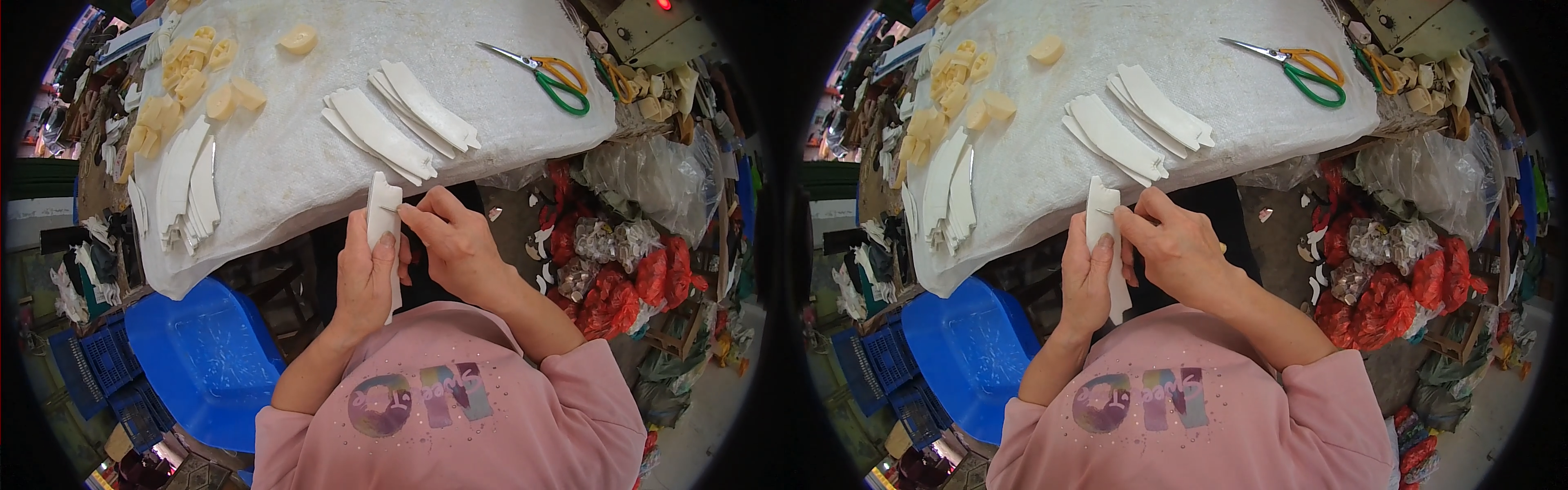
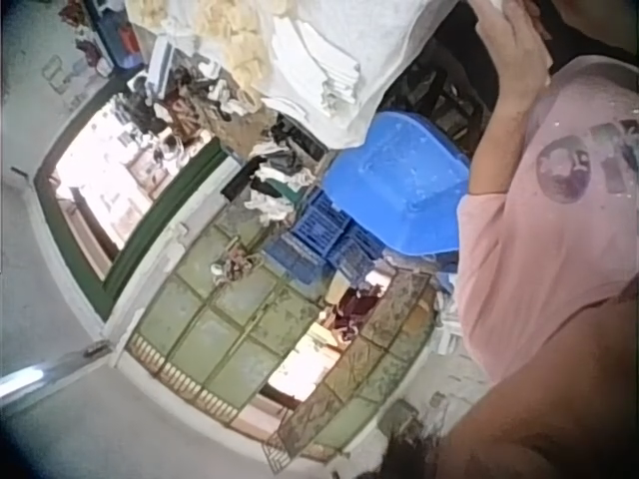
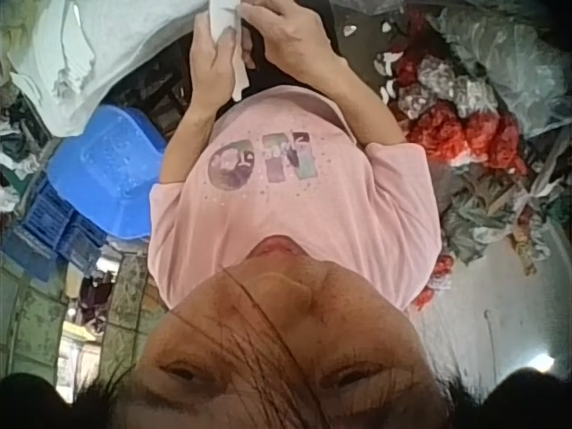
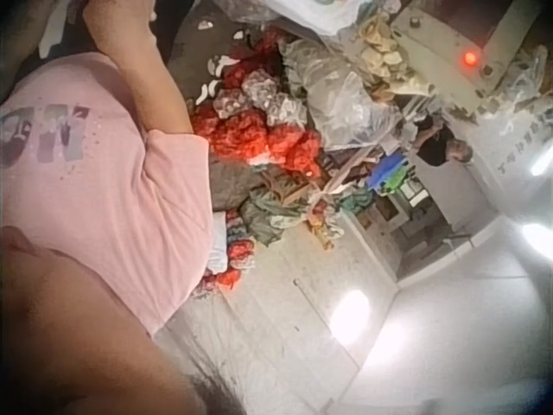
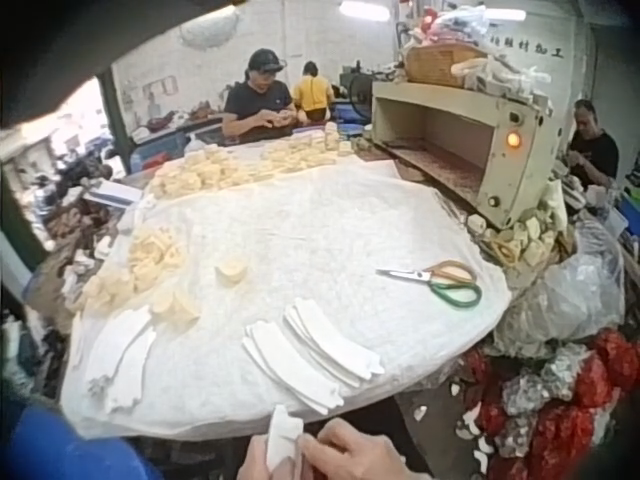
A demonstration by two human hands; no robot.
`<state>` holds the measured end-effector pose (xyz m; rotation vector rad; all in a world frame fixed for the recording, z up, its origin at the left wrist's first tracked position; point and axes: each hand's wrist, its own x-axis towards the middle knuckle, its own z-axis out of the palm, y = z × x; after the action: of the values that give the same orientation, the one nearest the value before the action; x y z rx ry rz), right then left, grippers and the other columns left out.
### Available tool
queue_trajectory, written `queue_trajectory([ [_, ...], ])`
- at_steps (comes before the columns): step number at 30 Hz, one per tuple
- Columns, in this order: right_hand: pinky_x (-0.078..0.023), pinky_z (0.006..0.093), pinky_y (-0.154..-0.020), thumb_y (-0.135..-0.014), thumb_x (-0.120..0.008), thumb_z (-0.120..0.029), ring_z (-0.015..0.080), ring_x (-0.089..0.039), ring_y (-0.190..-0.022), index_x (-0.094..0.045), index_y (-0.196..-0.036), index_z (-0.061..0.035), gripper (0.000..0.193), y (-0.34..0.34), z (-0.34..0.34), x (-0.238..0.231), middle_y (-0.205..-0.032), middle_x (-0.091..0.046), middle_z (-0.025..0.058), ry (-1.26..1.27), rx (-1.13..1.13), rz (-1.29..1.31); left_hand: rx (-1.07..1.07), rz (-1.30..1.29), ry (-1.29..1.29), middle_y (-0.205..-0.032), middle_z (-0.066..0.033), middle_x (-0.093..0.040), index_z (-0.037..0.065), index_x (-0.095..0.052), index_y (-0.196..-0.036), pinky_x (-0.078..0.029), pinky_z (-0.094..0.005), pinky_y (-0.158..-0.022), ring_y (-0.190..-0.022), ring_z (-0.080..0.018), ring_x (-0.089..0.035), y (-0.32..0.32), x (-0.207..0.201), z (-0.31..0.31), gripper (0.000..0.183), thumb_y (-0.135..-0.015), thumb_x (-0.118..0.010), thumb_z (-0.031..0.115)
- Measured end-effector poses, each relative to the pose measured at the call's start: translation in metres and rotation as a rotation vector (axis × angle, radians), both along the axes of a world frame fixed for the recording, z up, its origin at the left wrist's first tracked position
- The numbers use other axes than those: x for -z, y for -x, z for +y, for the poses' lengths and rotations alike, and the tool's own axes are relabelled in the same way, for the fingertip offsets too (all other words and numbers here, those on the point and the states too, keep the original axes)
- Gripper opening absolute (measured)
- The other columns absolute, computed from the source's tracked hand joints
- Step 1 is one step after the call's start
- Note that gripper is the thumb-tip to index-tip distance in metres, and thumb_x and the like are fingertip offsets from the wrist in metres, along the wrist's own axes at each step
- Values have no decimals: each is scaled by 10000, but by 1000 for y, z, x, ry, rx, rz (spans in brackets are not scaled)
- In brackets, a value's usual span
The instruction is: Sorting and organizing white shoe upper components and yellow heel components on a workbench.
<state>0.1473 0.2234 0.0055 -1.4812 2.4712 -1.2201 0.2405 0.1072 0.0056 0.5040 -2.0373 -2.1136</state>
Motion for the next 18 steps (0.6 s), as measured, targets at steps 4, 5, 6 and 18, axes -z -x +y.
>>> queue_trajectory([
  [4, -482, 328, -497, -671, -620, 4, 219, -583, -632, -592, -1008, -45, 342, -2, 0, 4, -805, -516, 86, 67, -4, -69, -24, -16, -56, -716, -63, -541, 0, -396, -1084, -459, -236, -485, -539, -100, -525, 0, 3, 1, 221, -951, -363, 173],
  [5, -485, 328, -504, -670, -620, 6, 221, -584, -633, -591, -1015, -42, 349, -1, 1, 3, -812, -520, 87, 37, -16, -70, -24, -22, -64, -714, -64, -541, -1, -395, -1080, -465, -237, -486, -542, -100, -530, 0, 3, 1, 220, -952, -362, 175],
  [6, -485, 328, -504, -670, -620, 6, 221, -584, -633, -591, -1015, -42, 349, 1, 2, 1, -812, -520, 87, 37, -14, -71, -22, -23, -65, -714, -64, -541, -1, -395, -1080, -465, -237, -486, -542, -100, -530, 0, 3, 0, 220, -952, -362, 175],
  [18, -483, 320, -499, -644, -619, 46, 225, -573, -604, -580, -994, -28, 360, 0, -2, 2, -801, -498, 87, 104, -2, -105, -23, -42, -16, -738, -61, -556, 1, -412, -1101, -473, -242, -537, -591, -108, -553, 2, 2, 10, 222, -954, -368, 161],
])
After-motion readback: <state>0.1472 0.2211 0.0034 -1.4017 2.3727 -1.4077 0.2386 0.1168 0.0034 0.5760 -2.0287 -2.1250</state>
